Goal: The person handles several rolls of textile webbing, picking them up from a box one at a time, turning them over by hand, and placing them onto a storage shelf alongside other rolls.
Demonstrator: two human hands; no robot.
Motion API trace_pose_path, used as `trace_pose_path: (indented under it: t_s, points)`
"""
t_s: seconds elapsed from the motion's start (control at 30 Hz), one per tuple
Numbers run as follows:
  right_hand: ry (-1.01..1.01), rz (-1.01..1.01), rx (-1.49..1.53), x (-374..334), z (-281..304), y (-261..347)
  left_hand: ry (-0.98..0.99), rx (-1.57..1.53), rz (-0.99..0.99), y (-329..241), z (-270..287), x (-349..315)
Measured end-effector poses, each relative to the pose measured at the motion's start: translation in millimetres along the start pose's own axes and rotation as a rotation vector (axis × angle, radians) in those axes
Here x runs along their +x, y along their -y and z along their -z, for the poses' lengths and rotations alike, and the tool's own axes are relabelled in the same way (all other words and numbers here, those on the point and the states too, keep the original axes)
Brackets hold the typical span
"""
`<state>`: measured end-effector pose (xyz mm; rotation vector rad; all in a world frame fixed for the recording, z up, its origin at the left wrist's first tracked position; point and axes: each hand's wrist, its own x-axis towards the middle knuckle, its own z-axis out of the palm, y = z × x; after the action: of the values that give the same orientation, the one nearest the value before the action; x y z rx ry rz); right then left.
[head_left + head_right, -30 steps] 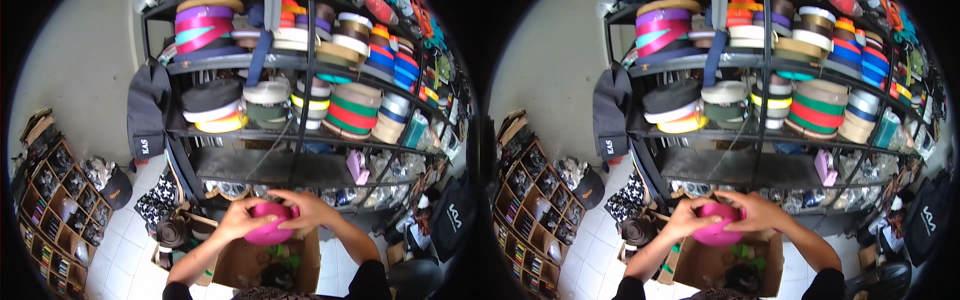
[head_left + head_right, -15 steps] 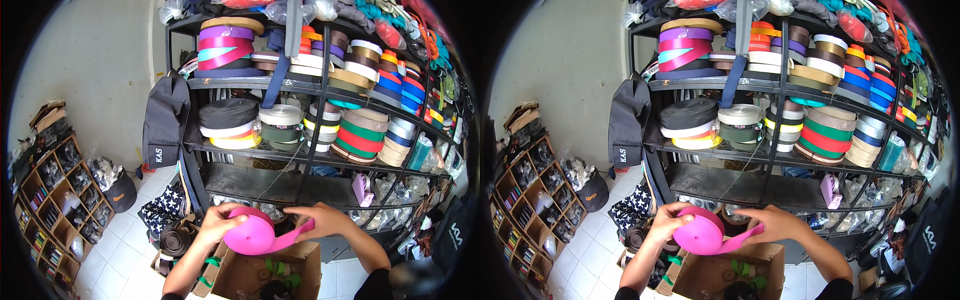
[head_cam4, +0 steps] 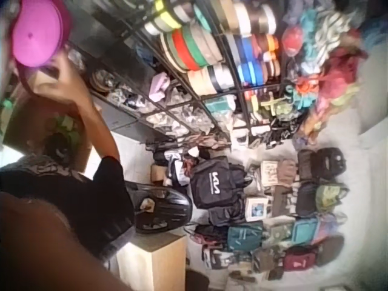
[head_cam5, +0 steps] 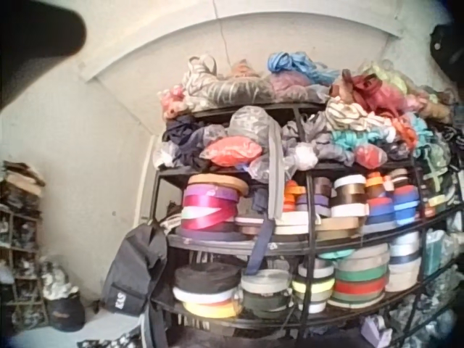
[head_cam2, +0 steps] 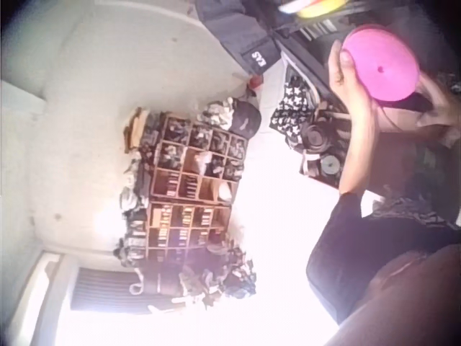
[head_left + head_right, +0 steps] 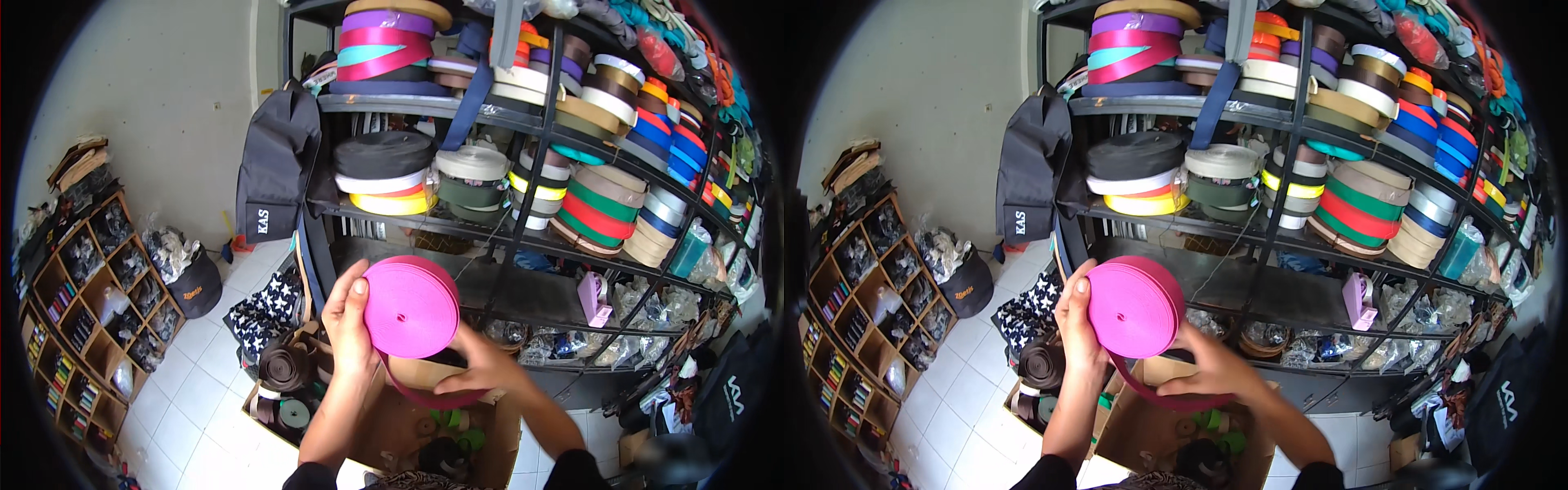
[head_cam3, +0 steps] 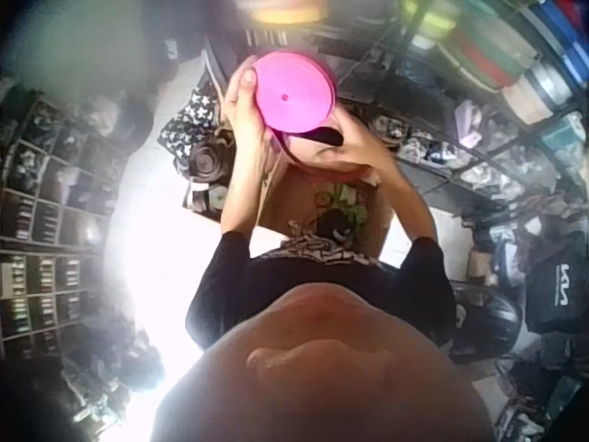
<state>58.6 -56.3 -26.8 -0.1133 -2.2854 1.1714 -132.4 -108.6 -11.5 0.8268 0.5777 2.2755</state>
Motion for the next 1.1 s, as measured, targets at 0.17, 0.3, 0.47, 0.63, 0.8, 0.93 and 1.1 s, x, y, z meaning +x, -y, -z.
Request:
trace_pose_path:
  t_s: [0.17, 0.3, 0.47, 0.63, 0.8, 0.93, 1.1]
  points:
    - [-0.315, 0.104, 0.575, 19.9, -54.5, -27.8, -0.082, 0.075, -0.068, 3.8, -24.8, -7.1]
    - [-0.399, -0.058, 0.474, 27.7, -81.6, -41.8, -0.109, 0.13, -0.079, 6.6, -22.0, -14.2]
    - [-0.279, -0.09, 0.246, 19.4, -55.1, -23.1, -0.06, 0.042, -0.008, 11.1, -0.3, -15.2]
    - [-0.135, -0.028, -0.066, 3.6, -41.0, -13.8, 0.313, 0.087, 0.157, -11.4, 30.2, -17.2]
    - [-0.074, 0.019, -0.165, -5.8, -19.0, -19.0, 0.588, 0.194, 0.379, -28.2, 37.3, -13.8]
    - [0.072, -0.111, -0.369, 0.7, -2.1, 24.4, 0.474, 0.146, 0.263, -22.5, 40.1, -15.9]
    - [0.075, -0.161, -0.452, -11.5, -12.1, 35.3, 0.316, 0.042, 0.163, -26.7, 30.0, -14.6]
